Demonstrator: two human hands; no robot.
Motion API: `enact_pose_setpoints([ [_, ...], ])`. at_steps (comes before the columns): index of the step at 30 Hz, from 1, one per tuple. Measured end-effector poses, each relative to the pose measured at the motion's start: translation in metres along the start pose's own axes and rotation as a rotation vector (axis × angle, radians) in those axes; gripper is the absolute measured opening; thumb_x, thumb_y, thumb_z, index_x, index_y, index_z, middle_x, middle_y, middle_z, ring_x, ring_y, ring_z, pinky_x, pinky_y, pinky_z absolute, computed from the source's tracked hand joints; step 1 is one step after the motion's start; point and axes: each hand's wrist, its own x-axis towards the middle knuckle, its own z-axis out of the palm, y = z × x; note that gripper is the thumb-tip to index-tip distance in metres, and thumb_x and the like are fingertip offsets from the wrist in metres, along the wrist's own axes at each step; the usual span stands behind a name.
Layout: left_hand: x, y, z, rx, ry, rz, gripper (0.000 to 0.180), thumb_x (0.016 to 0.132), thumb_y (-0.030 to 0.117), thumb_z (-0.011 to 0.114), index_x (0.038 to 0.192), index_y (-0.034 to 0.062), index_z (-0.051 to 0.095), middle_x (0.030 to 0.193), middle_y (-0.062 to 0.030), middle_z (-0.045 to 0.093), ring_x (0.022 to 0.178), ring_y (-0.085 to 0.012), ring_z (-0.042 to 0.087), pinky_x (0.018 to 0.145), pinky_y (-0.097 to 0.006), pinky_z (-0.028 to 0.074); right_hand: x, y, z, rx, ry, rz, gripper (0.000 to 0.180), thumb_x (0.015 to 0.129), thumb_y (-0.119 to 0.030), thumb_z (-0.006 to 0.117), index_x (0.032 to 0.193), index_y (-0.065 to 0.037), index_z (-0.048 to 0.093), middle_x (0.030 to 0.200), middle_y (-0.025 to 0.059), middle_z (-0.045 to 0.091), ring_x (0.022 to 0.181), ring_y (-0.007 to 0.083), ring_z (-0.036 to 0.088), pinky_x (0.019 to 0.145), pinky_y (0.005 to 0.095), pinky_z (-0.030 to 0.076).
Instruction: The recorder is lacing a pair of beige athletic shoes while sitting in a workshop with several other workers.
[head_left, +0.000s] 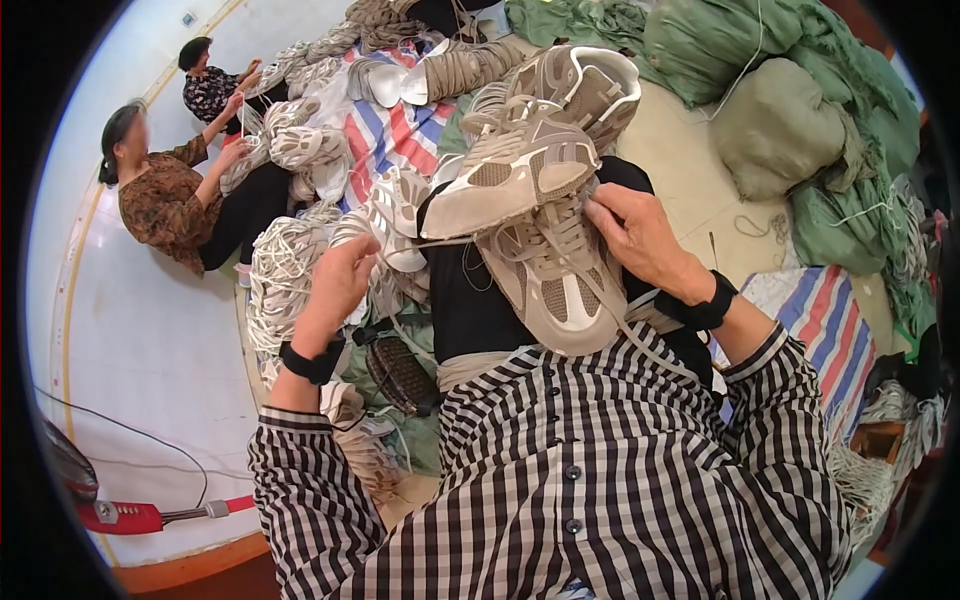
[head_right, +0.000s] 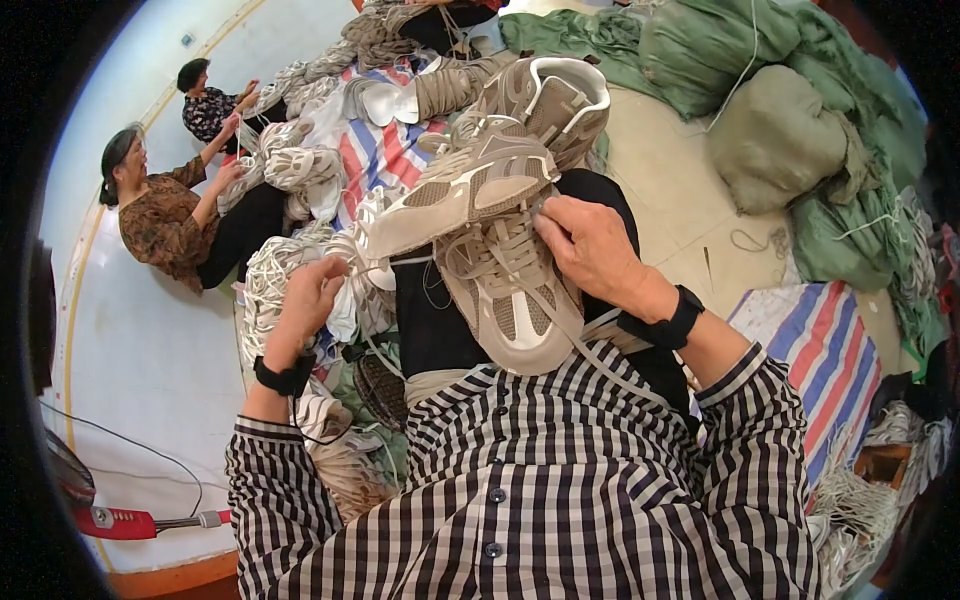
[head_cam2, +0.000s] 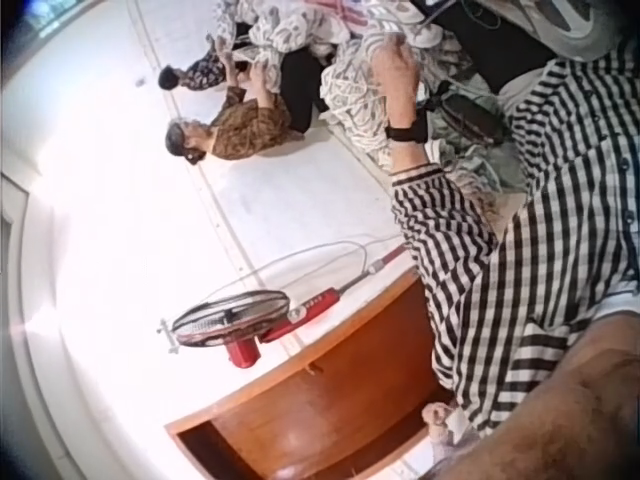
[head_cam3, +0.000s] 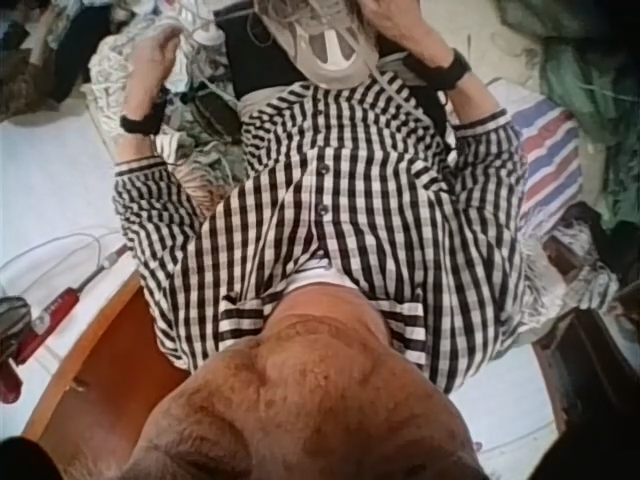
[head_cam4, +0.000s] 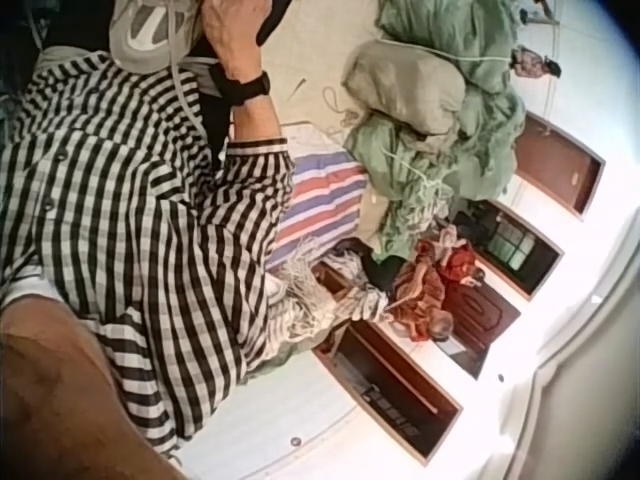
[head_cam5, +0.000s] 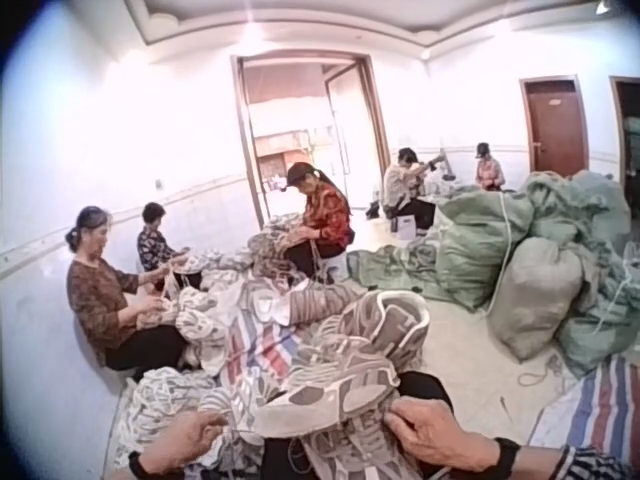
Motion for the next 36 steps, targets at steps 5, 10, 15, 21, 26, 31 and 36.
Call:
enact_pose_setpoints([
  [5, -0.004, 0.099, 0.017, -0.134, 0.134, 0.233, 0.02, 0.075, 0.001, 0.066, 0.095, 0.0018, 0.062, 0.091, -0.0153, 0.065, 0.085, -0.0335, 0.062, 0.075, -0.038, 0.049, -0.009, -0.036, -0.006, -0.044, -0.087, -0.077, 0.018, 0.085, -0.018, 0.064, 0.081, -0.002, 0.056, 0.077, 0.0127, 0.057, 0.068, 0.0335, 0.058, 0.06, 0.0405, 0.046],
  [10, 0.019, 0.16, 0.035, -0.158, 0.208, 0.328, 0.028, 0.072, 0.003, 0.068, 0.099, 0.0023, 0.061, 0.096, -0.0147, 0.063, 0.088, -0.0344, 0.06, 0.075, -0.04, 0.049, -0.016, -0.052, 0.006, -0.277, -0.087, -0.297, 0.015, 0.078, -0.014, 0.069, 0.085, -0.005, 0.058, 0.078, 0.0105, 0.055, 0.069, 0.0295, 0.059, 0.06, 0.0361, 0.048],
  [15, 0.039, 0.146, 0.057, -0.145, 0.16, 0.287, 0.016, 0.077, 0.003, 0.063, 0.093, 0.0018, 0.059, 0.09, -0.0134, 0.06, 0.082, -0.0341, 0.059, 0.071, -0.04, 0.048, -0.013, -0.028, 0.009, -0.141, -0.054, -0.152, 0.012, 0.079, -0.01, 0.065, 0.083, -0.004, 0.056, 0.075, 0.0087, 0.055, 0.065, 0.0246, 0.059, 0.057, 0.0366, 0.048],
  [21, 0.043, 0.14, 0.045, -0.324, 0.031, 0.124, 0.007, 0.079, 0.002, 0.06, 0.086, 0.0011, 0.058, 0.079, -0.0124, 0.059, 0.075, -0.0296, 0.059, 0.067, -0.037, 0.046, 0.01, 0.003, -0.011, 0.665, -0.177, 0.396, 0.01, 0.092, -0.011, 0.055, 0.085, -0.003, 0.056, 0.066, -0.0021, 0.054, 0.058, 0.0055, 0.05, 0.051, 0.0207, 0.042],
  [26, 0.055, 0.139, 0.049, -0.227, 0.224, 0.211, 0.013, 0.08, 0.003, 0.062, 0.093, 0.0021, 0.062, 0.081, -0.0112, 0.061, 0.076, -0.0262, 0.059, 0.067, -0.036, 0.046, 0.022, 0.008, -0.025, 0.972, -0.105, 0.5, 0.005, 0.092, -0.011, 0.057, 0.095, -0.007, 0.056, 0.064, -0.0044, 0.049, 0.054, 0.0037, 0.044, 0.047, 0.0181, 0.037],
  [31, 0.068, 0.136, 0.056, -0.847, 0.256, -0.077, 0.022, 0.08, 0.005, 0.064, 0.101, -0.0013, 0.063, 0.096, -0.0102, 0.066, 0.09, -0.0242, 0.061, 0.08, -0.035, 0.047, 0.021, 0.012, -0.041, 1.17, -0.075, 0.487, 0.014, 0.092, -0.01, 0.058, 0.104, -0.006, 0.053, 0.063, -0.0034, 0.046, 0.051, 0.0058, 0.04, 0.046, 0.0203, 0.034],
  [36, 0.08, 0.123, 0.051, -1.119, 0.095, -0.278, 0.023, 0.077, 0.002, 0.064, 0.1, 0.0009, 0.066, 0.09, -0.0031, 0.066, 0.085, -0.013, 0.06, 0.077, -0.028, 0.048, 0.012, 0.037, -0.063, 1.204, -0.007, 0.503, 0.013, 0.092, -0.01, 0.058, 0.104, -0.006, 0.053, 0.062, -0.0034, 0.044, 0.051, 0.0061, 0.039, 0.047, 0.0214, 0.033],
])
